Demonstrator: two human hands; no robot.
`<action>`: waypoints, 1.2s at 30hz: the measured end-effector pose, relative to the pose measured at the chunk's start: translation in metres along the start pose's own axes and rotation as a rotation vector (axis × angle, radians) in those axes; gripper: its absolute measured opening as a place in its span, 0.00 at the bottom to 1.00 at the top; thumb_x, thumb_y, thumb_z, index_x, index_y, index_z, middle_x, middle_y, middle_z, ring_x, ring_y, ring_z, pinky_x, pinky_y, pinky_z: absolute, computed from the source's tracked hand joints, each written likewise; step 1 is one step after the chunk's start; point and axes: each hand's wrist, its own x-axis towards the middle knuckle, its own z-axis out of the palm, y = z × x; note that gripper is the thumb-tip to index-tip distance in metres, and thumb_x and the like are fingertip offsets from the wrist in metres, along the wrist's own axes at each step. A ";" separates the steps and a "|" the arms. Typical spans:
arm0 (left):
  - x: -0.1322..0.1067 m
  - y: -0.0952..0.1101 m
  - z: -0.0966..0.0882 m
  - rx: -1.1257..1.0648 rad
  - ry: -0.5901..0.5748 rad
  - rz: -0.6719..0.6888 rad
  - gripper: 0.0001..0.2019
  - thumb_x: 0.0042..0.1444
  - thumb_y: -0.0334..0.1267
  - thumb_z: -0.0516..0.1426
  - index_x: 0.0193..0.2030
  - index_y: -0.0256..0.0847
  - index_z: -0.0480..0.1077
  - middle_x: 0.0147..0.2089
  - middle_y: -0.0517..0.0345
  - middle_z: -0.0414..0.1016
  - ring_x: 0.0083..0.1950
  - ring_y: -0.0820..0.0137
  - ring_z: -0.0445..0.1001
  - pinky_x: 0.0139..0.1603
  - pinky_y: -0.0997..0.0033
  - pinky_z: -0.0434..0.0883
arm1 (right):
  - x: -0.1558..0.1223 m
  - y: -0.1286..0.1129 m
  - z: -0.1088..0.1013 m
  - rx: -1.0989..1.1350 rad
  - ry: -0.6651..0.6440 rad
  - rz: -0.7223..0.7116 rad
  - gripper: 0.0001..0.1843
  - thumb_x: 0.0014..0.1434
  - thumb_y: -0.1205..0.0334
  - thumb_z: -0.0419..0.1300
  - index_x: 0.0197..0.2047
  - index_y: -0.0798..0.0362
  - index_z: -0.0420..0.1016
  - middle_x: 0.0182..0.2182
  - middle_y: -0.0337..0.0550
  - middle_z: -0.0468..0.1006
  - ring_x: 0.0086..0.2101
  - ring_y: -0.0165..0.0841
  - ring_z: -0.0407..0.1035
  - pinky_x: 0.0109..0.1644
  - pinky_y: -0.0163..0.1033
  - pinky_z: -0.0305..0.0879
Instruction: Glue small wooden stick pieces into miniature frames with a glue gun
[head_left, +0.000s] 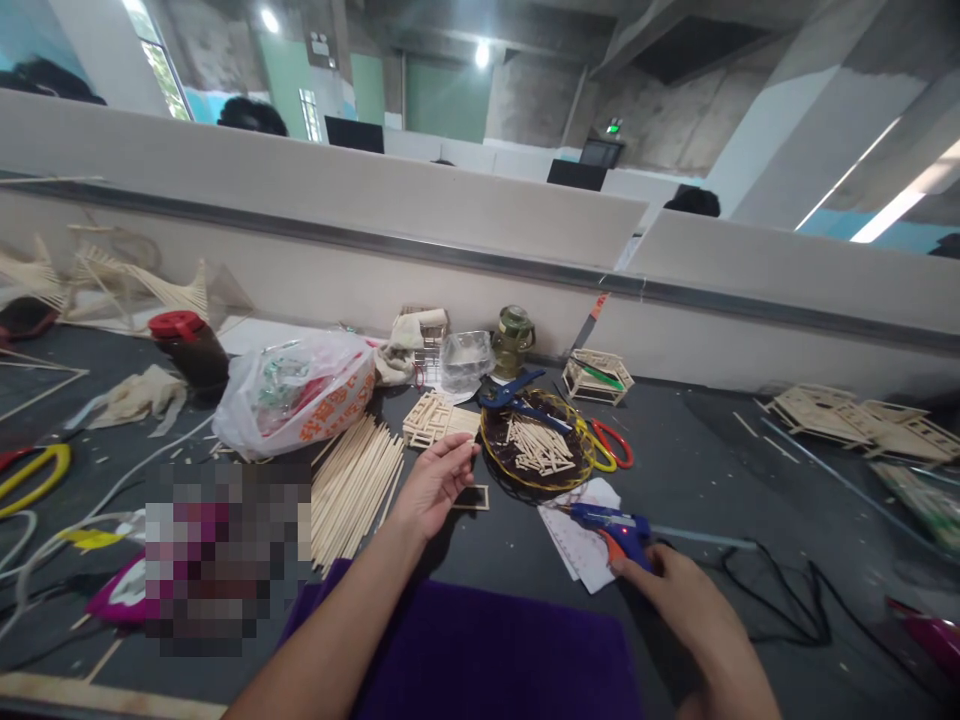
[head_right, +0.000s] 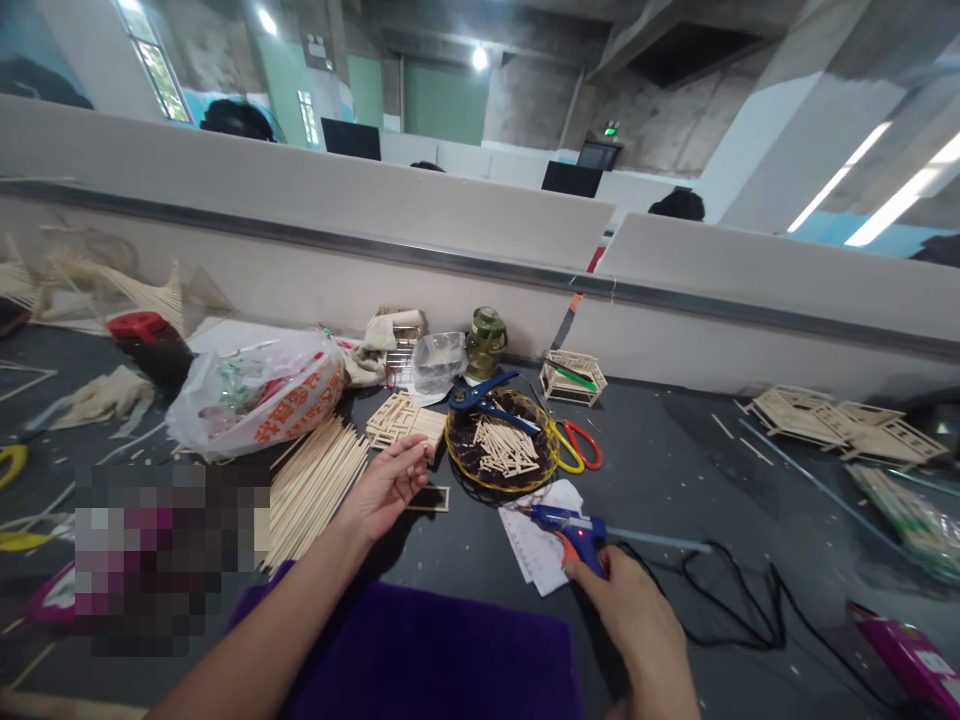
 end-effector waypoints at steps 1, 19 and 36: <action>0.000 0.000 0.000 0.002 -0.001 -0.001 0.14 0.44 0.29 0.67 0.39 0.36 0.73 0.34 0.57 0.78 0.24 0.81 0.70 0.27 0.81 0.70 | -0.001 0.001 -0.002 0.002 -0.033 0.010 0.19 0.49 0.41 0.57 0.22 0.48 0.66 0.21 0.41 0.75 0.25 0.39 0.72 0.28 0.37 0.59; 0.001 0.002 -0.002 -0.022 0.020 0.013 0.13 0.42 0.28 0.68 0.37 0.35 0.75 0.32 0.56 0.78 0.25 0.80 0.71 0.26 0.81 0.70 | -0.032 -0.111 -0.005 0.840 0.064 -0.378 0.18 0.53 0.48 0.61 0.40 0.54 0.74 0.21 0.40 0.76 0.20 0.32 0.67 0.25 0.36 0.63; -0.002 0.002 0.001 -0.035 0.014 0.013 0.14 0.40 0.30 0.69 0.36 0.35 0.75 0.31 0.57 0.78 0.26 0.79 0.72 0.26 0.81 0.69 | -0.031 -0.122 0.022 0.707 0.169 -0.438 0.20 0.55 0.44 0.58 0.33 0.53 0.78 0.17 0.41 0.71 0.23 0.37 0.67 0.25 0.38 0.61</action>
